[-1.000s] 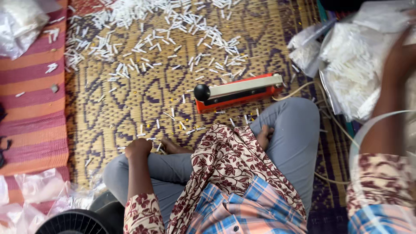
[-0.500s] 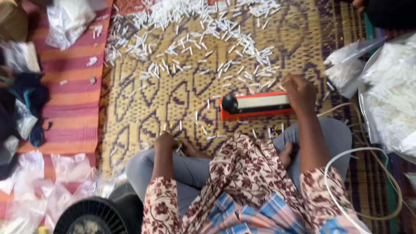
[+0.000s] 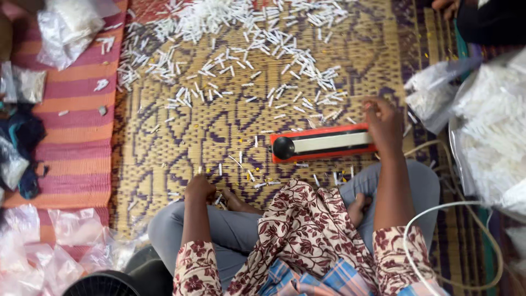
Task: The person sits on a mat and packs small white cotton pieces into clear plastic bags. They gather the cotton from a pile on the floor, place it into the bags, and then set the filled bags aside.
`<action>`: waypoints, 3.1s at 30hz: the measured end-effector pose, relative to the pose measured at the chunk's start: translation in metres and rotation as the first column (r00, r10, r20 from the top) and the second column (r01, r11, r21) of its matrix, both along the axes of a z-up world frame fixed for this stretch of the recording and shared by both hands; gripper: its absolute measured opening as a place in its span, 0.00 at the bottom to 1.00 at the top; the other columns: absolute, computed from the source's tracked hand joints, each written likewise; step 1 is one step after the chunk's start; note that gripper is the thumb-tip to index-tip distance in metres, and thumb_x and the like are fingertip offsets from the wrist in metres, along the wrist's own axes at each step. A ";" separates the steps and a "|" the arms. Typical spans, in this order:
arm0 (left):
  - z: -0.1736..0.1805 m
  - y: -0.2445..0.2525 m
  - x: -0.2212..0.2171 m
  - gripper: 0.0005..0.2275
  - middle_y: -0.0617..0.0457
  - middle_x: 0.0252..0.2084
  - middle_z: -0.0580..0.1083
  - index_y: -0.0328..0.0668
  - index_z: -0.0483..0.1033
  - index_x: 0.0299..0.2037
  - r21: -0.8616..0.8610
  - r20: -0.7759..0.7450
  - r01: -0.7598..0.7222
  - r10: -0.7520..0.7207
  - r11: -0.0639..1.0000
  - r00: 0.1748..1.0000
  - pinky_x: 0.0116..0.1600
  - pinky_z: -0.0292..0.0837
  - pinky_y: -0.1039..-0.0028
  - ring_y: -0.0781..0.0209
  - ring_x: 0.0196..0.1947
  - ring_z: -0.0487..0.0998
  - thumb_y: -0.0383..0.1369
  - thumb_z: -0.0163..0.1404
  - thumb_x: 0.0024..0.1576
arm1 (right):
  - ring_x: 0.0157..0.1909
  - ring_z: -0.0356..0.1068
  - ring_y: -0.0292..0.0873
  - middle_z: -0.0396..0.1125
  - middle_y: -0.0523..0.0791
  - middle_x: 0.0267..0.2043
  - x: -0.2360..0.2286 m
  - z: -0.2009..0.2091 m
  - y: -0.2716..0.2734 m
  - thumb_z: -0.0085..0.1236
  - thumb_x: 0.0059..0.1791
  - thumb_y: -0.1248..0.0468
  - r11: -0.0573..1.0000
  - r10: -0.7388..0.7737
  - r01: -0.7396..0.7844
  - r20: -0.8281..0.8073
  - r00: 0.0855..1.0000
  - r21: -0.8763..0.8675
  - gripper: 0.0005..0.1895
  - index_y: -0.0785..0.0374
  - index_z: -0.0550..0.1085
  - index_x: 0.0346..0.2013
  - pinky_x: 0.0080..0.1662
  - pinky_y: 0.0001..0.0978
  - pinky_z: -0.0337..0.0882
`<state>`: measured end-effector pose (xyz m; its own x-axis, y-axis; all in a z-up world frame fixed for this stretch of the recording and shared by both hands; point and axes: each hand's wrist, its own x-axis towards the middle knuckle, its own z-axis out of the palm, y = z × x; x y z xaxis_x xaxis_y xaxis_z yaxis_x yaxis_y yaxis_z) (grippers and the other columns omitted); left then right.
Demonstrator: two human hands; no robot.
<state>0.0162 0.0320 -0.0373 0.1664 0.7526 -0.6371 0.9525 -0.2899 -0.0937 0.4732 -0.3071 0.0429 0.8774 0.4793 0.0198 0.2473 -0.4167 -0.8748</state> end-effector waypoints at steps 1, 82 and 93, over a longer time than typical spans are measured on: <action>-0.003 -0.004 0.004 0.17 0.38 0.46 0.81 0.31 0.81 0.49 0.006 0.043 0.012 -0.012 1.000 0.999 0.49 0.80 0.56 0.44 0.46 0.85 0.32 0.55 0.51 | 0.44 0.76 0.45 0.76 0.50 0.45 0.002 0.005 0.001 0.53 0.57 0.62 0.999 0.037 -0.036 0.087 0.996 -0.008 0.12 0.63 0.79 0.51 0.46 0.43 0.74; -0.013 -0.028 0.025 0.26 0.45 0.35 0.81 0.36 0.84 0.35 -0.196 0.342 0.214 -0.138 0.957 0.929 0.44 0.80 0.62 0.51 0.37 0.84 0.57 0.53 0.57 | 0.56 0.70 0.53 0.69 0.51 0.54 -0.280 -0.016 0.044 0.49 0.56 0.55 0.277 0.841 -0.820 -0.286 0.459 -0.501 0.17 0.55 0.75 0.57 0.57 0.45 0.70; -0.052 -0.017 0.029 0.13 0.41 0.49 0.79 0.35 0.81 0.48 -0.059 0.368 0.233 -0.196 0.971 0.909 0.47 0.81 0.54 0.46 0.48 0.83 0.31 0.54 0.55 | 0.56 0.66 0.60 0.64 0.54 0.54 -0.289 -0.052 0.124 0.53 0.47 0.66 0.531 0.847 -0.735 0.246 0.472 -0.420 0.20 0.65 0.71 0.54 0.51 0.49 0.70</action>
